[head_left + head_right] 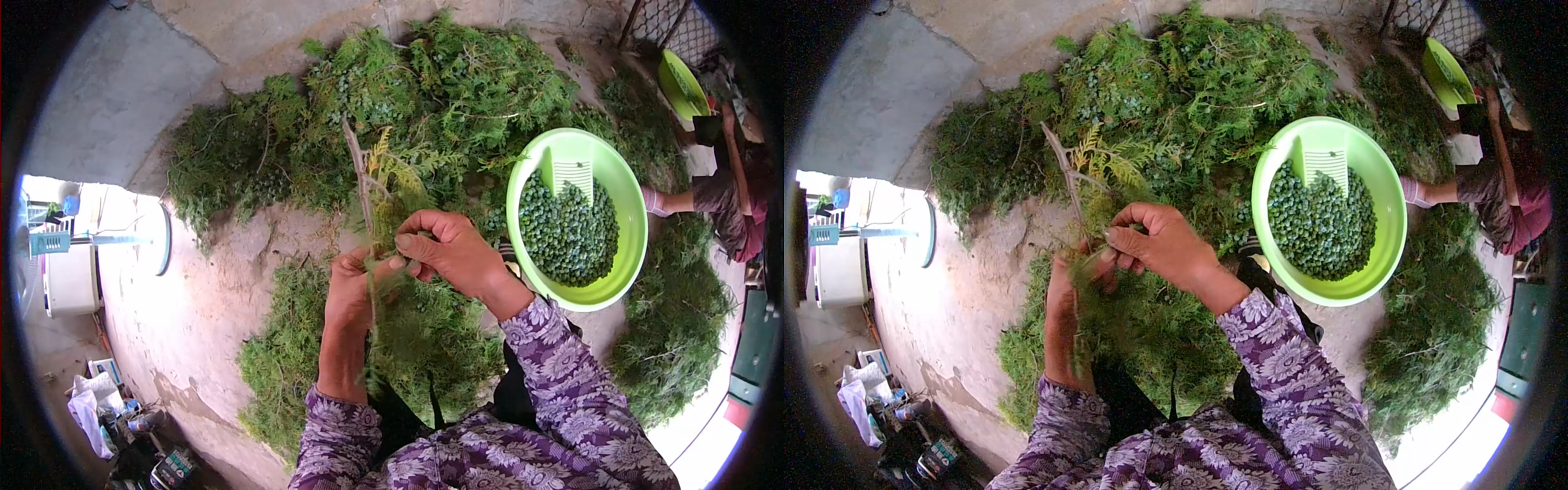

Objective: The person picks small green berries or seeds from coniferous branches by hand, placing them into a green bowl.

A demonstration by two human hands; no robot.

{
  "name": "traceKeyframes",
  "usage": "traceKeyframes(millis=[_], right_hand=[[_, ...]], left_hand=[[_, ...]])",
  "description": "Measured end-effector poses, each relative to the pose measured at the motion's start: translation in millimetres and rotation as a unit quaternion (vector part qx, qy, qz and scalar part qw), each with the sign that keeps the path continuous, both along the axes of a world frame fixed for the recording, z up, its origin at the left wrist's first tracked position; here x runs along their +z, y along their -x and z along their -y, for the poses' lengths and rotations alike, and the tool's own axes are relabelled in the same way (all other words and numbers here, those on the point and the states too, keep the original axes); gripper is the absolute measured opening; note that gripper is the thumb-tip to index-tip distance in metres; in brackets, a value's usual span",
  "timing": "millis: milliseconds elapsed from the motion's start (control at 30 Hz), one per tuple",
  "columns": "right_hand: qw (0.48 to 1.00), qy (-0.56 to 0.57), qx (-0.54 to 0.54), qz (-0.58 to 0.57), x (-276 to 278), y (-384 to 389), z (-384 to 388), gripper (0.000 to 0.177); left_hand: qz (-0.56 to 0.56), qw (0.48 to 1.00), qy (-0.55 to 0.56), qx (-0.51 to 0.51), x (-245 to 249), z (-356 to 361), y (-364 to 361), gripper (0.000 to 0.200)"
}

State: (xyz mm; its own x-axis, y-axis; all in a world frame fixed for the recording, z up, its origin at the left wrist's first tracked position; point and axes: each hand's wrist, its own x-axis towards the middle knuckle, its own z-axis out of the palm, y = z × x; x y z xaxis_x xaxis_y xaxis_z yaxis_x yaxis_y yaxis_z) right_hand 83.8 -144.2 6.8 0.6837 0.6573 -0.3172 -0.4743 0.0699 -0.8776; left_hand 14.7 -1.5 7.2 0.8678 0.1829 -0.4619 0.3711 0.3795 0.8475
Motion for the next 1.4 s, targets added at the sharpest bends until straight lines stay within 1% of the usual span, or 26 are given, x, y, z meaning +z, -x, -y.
traceKeyframes(millis=[67,133,167,200,233,267,300,333,400,467,533,567,600,667,700,733,800,833,900,933,1000,1033,1100,1233,1300,1400], right_hand=[[1.0,-0.002,0.006,0.002,-3.2,-0.4,0.7,0.021],[1.0,-0.005,0.011,0.005,-3.2,-2.2,2.9,0.02],[0.999,-0.01,0.024,-0.027,-1.2,-3.7,4.5,0.018],[0.997,-0.015,0.037,-0.06,-0.1,-5.6,6.4,0.016],[0.997,-0.015,0.037,-0.06,-0.5,-8.7,9.7,0.016],[0.988,-0.087,0.031,-0.121,-1.1,-12.2,14.4,0.014],[0.97,-0.157,0.025,-0.182,-1.6,-14.2,17.8,0.011],[0.97,-0.157,0.026,-0.183,-0.6,-14.7,19.9,0.011],[0.962,-0.197,0.0,-0.191,4.4,-14.9,22.4,0.009],[0.964,-0.185,0.012,-0.191,7.1,-11.5,21.1,0.012],[0.987,-0.071,0.069,-0.13,8.0,-7.5,18.0,0.016],[0.99,-0.019,0.114,-0.075,9.1,-6.8,17.0,0.018],[0.99,-0.02,0.115,-0.075,8.4,-4.7,15.3,0.018],[0.985,0.038,0.165,-0.017,5.9,-0.2,11.2,0.013],[0.982,0.065,0.179,0.022,5.5,0.0,9.9,0.016],[0.981,0.064,0.18,0.022,2.0,1.0,8.3,0.016],[0.971,0.13,0.167,0.112,-11.3,4.7,4.7,0.021],[0.971,0.13,0.167,0.112,-17.3,6.7,3.2,0.021],[0.944,0.139,0.132,0.269,-22.6,9.8,-0.5,0.029],[0.944,0.139,0.132,0.269,-21.9,11.5,-1.6,0.029],[0.926,0.229,0.156,0.255,-10.0,14.4,-5.8,0.041],[0.927,0.229,0.155,0.255,-8.7,16.5,-7.3,0.041],[0.933,0.22,0.114,0.262,-7.6,20.1,-9.7,0.039],[0.935,0.219,0.106,0.258,-13.2,21.9,-12.7,0.038],[0.949,0.177,0.091,0.245,-20.1,22.8,-13.7,0.036],[0.954,0.15,0.126,0.229,-15.0,18.1,-11.2,0.033]], left_hand=[[-0.016,1.0,-0.007,0.005,-0.2,1.2,1.0,0.012],[0.056,0.995,0.077,0.01,-0.1,1.4,3.7,0.016],[0.056,0.995,0.077,0.01,-6.7,-1.9,4.7,0.016],[0.077,0.987,0.138,0.008,-18.3,-8.3,5.7,0.02],[0.099,0.975,0.199,0.007,-25.1,-13.7,6.7,0.024],[0.099,0.975,0.199,0.007,-23.1,-16.1,6.1,0.024],[0.105,0.968,0.226,0.03,-19.9,-17.9,4.5,0.024],[0.11,0.96,0.253,0.052,-18.2,-19.6,3.0,0.024],[0.116,0.958,0.256,0.06,-22.7,-23.2,1.3,0.024],[0.122,0.956,0.259,0.067,-23.2,-25.7,1.1,0.024],[0.129,0.946,0.277,0.112,-19.6,-27.0,1.0,0.022],[0.129,0.946,0.277,0.111,-18.4,-28.9,1.0,0.022],[0.142,0.94,0.286,0.123,-17.2,-31.6,1.0,0.02],[0.157,0.933,0.295,0.135,-15.9,-37.4,1.4,0.019],[0.166,0.927,0.308,0.134,-15.5,-40.2,1.7,0.02],[0.174,0.921,0.321,0.133,-15.2,-42.3,2.2,0.021],[0.179,0.919,0.324,0.137,-14.3,-44.7,2.9,0.021],[0.185,0.916,0.326,0.141,-14.1,-45.2,3.1,0.022],[0.192,0.913,0.331,0.138,-15.1,-45.4,2.3,0.022],[0.199,0.91,0.337,0.135,-15.4,-45.6,2.0,0.022],[0.198,0.911,0.332,0.141,-15.4,-44.9,1.5,0.022],[0.198,0.912,0.327,0.148,-15.4,-44.5,1.3,0.022],[0.207,0.911,0.328,0.141,-14.9,-44.4,1.1,0.02],[0.209,0.911,0.325,0.146,-12.5,-43.9,2.8,0.019],[0.206,0.91,0.328,0.147,-11.1,-43.5,3.1,0.019],[0.2,0.912,0.324,0.151,-8.0,-44.0,3.4,0.019]])
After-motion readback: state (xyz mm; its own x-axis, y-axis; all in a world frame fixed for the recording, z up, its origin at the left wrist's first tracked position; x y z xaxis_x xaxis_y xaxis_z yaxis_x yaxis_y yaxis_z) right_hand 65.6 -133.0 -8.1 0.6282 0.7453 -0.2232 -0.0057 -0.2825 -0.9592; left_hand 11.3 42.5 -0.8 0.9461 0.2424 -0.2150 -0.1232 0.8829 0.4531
